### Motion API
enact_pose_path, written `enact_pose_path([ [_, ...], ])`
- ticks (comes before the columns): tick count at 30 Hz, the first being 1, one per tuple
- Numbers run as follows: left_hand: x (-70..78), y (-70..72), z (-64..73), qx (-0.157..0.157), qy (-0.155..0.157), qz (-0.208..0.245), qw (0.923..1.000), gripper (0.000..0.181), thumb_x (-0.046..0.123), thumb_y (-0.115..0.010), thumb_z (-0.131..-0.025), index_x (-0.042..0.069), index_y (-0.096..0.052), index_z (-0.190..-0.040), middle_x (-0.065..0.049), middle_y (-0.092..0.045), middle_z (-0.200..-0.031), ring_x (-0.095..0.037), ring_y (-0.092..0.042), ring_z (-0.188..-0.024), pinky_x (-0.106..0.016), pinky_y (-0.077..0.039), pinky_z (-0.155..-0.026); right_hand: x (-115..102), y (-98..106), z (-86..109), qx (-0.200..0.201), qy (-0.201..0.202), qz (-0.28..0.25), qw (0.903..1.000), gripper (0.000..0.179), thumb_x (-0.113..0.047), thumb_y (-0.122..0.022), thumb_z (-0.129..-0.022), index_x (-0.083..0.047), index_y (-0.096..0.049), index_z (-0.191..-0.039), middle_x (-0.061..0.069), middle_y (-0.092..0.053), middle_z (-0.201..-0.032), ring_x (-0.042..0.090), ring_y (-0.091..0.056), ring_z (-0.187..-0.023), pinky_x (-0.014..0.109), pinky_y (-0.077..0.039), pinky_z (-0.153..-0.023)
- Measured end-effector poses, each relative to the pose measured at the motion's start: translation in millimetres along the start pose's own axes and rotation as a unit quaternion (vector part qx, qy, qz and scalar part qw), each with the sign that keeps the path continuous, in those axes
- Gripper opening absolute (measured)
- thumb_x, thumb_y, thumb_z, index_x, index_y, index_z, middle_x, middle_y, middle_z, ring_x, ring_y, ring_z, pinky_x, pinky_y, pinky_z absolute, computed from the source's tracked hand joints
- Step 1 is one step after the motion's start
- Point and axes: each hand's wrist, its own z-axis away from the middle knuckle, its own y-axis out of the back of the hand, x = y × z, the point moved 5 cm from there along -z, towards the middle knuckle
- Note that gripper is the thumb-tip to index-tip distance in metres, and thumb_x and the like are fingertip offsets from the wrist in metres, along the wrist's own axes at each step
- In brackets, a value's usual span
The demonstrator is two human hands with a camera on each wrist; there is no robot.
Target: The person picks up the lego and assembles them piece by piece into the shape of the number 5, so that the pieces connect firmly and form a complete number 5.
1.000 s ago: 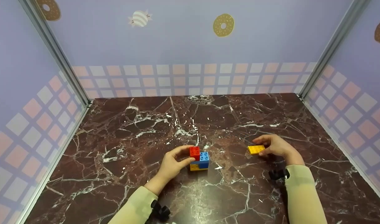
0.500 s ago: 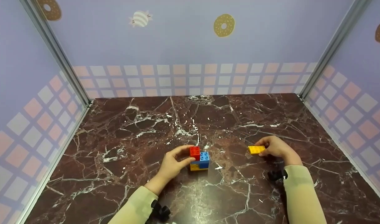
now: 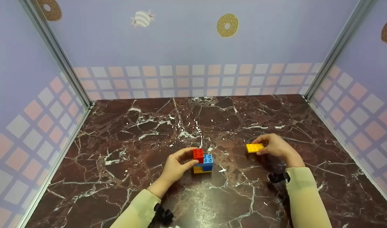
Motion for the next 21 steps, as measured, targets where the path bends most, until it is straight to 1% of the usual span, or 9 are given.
enact_pose_path([
  [3,-0.4,0.0,0.1,0.001,0.0,-0.002,1.0,0.047,0.01,-0.083,-0.085,0.002,-0.069,-0.129,-0.017,-0.075,-0.12,-0.02,-0.073,-0.108,-0.033,-0.06,-0.098,-10,-1,0.9,0.001,0.019,0.001,0.9998,0.037,-0.001,-0.082,-0.083,0.002,-0.073,-0.118,0.023,-0.073,-0.115,0.022,-0.066,-0.095,0.018,-0.053,-0.078],
  [8,-1.6,0.2,-0.1,0.001,-0.001,-0.002,1.0,0.046,0.01,-0.083,-0.085,0.003,-0.069,-0.129,-0.017,-0.075,-0.12,-0.019,-0.073,-0.108,-0.033,-0.06,-0.098,-26,-3,2.0,0.002,0.044,-0.015,0.9989,0.037,-0.001,-0.081,-0.083,0.001,-0.072,-0.119,0.022,-0.073,-0.114,0.022,-0.066,-0.095,0.017,-0.054,-0.078],
  [12,-1.9,0.5,-0.2,0.0,-0.001,0.0,1.0,0.045,0.01,-0.083,-0.085,0.005,-0.07,-0.128,-0.017,-0.075,-0.12,-0.02,-0.073,-0.108,-0.035,-0.06,-0.098,-38,-6,1.5,0.008,0.06,-0.006,0.9981,0.036,-0.004,-0.081,-0.085,-0.001,-0.073,-0.12,0.021,-0.073,-0.116,0.021,-0.066,-0.095,0.016,-0.053,-0.077],
  [16,-1.5,0.4,-0.3,0.0,0.002,0.002,1.0,0.045,0.011,-0.083,-0.085,0.005,-0.07,-0.128,-0.017,-0.075,-0.121,-0.022,-0.073,-0.109,-0.036,-0.06,-0.099,-50,-9,2.0,0.014,0.079,-0.02,0.9966,0.037,-0.002,-0.08,-0.086,0.0,-0.073,-0.122,0.023,-0.072,-0.118,0.02,-0.066,-0.095,0.015,-0.054,-0.076],
  [21,-1.7,0.5,-0.3,0.002,0.004,0.0,1.0,0.046,0.011,-0.083,-0.085,0.005,-0.07,-0.128,-0.016,-0.075,-0.121,-0.022,-0.073,-0.109,-0.036,-0.06,-0.098,-63,-11,3.1,0.032,0.097,-0.025,0.9944,0.037,-0.002,-0.08,-0.085,0.0,-0.073,-0.121,0.022,-0.072,-0.115,0.014,-0.066,-0.089,0.015,-0.055,-0.073],
])
